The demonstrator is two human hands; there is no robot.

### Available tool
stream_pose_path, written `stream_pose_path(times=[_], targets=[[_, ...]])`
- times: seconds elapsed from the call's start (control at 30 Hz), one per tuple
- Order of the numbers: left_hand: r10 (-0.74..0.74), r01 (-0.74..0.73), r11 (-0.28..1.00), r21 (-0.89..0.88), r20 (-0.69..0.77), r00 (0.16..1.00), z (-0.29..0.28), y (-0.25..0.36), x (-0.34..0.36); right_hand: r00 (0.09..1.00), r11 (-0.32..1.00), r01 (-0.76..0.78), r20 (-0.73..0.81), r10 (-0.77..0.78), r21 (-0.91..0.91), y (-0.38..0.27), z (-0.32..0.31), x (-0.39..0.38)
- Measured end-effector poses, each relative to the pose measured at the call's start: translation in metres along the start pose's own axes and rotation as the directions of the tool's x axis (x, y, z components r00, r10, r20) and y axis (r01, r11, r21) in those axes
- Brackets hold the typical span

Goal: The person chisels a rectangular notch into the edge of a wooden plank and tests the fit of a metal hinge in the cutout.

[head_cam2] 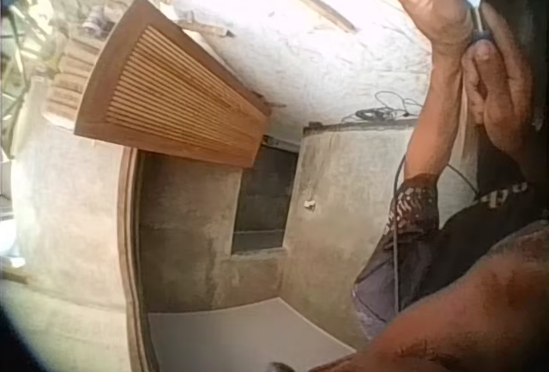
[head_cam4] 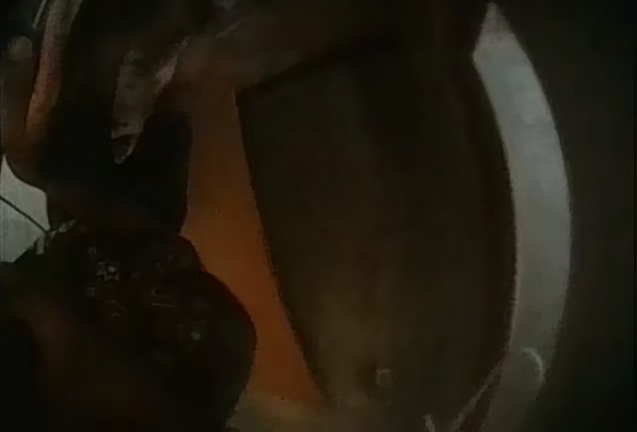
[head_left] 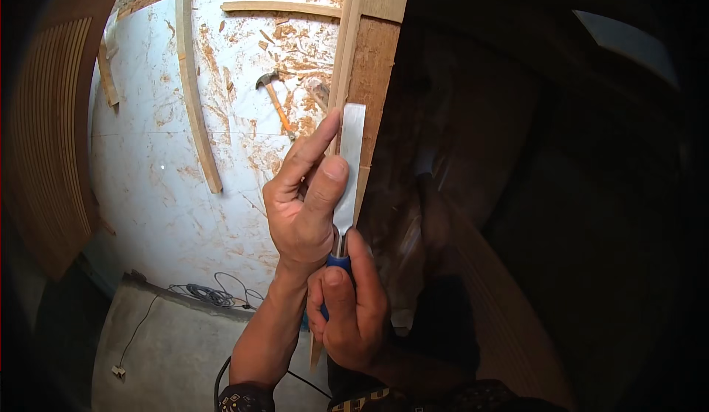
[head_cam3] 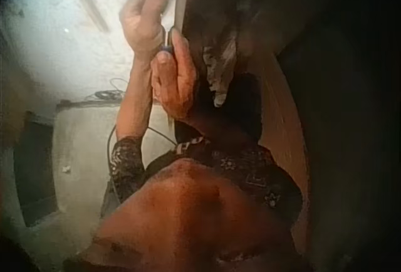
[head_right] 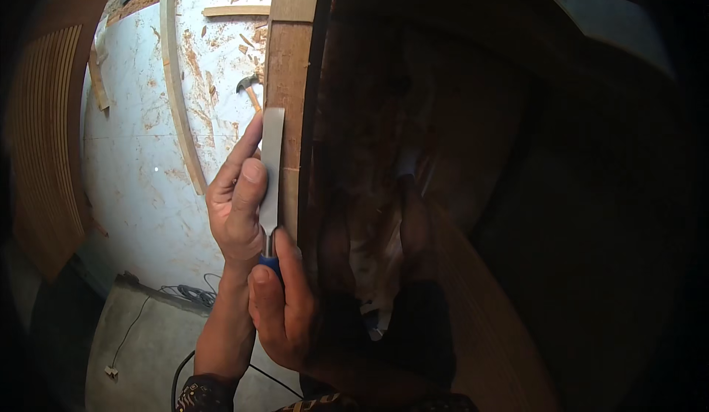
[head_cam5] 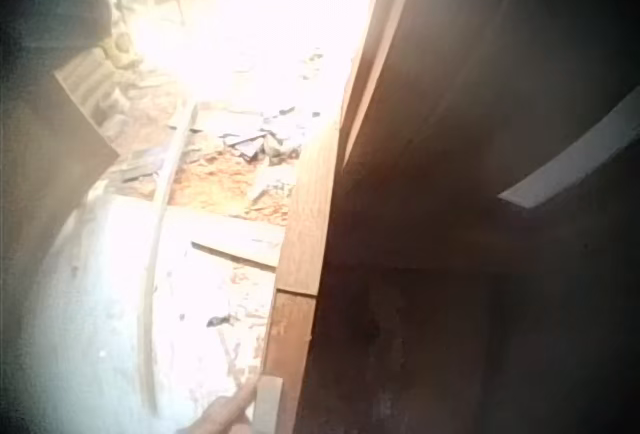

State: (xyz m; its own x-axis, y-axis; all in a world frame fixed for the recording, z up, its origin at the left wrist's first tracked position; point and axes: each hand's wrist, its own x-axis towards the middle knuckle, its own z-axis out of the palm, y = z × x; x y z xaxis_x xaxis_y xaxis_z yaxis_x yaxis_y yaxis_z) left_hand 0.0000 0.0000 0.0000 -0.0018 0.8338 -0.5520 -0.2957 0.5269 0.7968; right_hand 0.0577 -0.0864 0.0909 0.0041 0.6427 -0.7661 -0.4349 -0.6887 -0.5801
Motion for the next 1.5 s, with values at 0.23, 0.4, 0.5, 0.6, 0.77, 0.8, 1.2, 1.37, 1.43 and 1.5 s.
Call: stream_pose_path(times=[0.23,0.4,0.5,0.6,0.77,0.8,1.2,1.37,1.43,1.5], targets=[[0.009,-0.009,1.000,-0.011,0.020,1.000,-0.001,0.002,0.005,0.999,1.000,-0.003,-0.043,0.003,-0.010,-0.005,0.004,0.001],[-0.019,0.019,0.997,-0.070,0.000,1.000,0.001,0.001,0.001,0.997,1.000,-0.017,-0.076,0.015,-0.022,-0.003,0.007,-0.001],[-0.026,0.025,0.997,-0.073,-0.012,1.000,0.004,0.004,0.000,0.995,0.999,-0.046,-0.087,0.048,0.027,-0.010,0.009,-0.006],[-0.031,0.029,0.996,-0.087,-0.016,0.999,0.000,0.000,0.001,0.994,0.999,-0.049,-0.095,0.049,0.000,-0.011,0.011,-0.002],[-0.088,0.086,0.991,-0.105,-0.007,0.996,-0.001,0.003,-0.002,0.991,0.995,-0.088,-0.096,0.093,0.048,-0.020,0.010,-0.006],[-0.076,0.073,0.991,-0.109,-0.023,0.997,0.001,0.003,-0.001,0.992,0.996,-0.086,-0.092,0.089,0.037,-0.020,0.010,-0.005],[-0.086,0.084,0.995,-0.060,-0.029,0.996,-0.003,0.004,-0.004,0.994,0.997,-0.047,-0.096,0.052,0.061,-0.006,0.011,-0.009],[-0.106,0.101,0.990,-0.103,-0.043,0.993,0.000,0.005,-0.004,0.996,0.999,-0.010,-0.092,0.013,0.036,0.006,0.010,-0.004],[-0.096,0.092,0.991,-0.098,-0.039,0.995,-0.001,0.002,-0.005,0.995,0.999,0.021,-0.101,-0.016,0.050,0.011,0.008,-0.005],[-0.072,0.069,0.996,-0.063,-0.040,0.997,-0.004,-0.003,-0.008,0.995,0.999,0.048,-0.091,-0.049,-0.006,0.011,0.005,-0.001]])
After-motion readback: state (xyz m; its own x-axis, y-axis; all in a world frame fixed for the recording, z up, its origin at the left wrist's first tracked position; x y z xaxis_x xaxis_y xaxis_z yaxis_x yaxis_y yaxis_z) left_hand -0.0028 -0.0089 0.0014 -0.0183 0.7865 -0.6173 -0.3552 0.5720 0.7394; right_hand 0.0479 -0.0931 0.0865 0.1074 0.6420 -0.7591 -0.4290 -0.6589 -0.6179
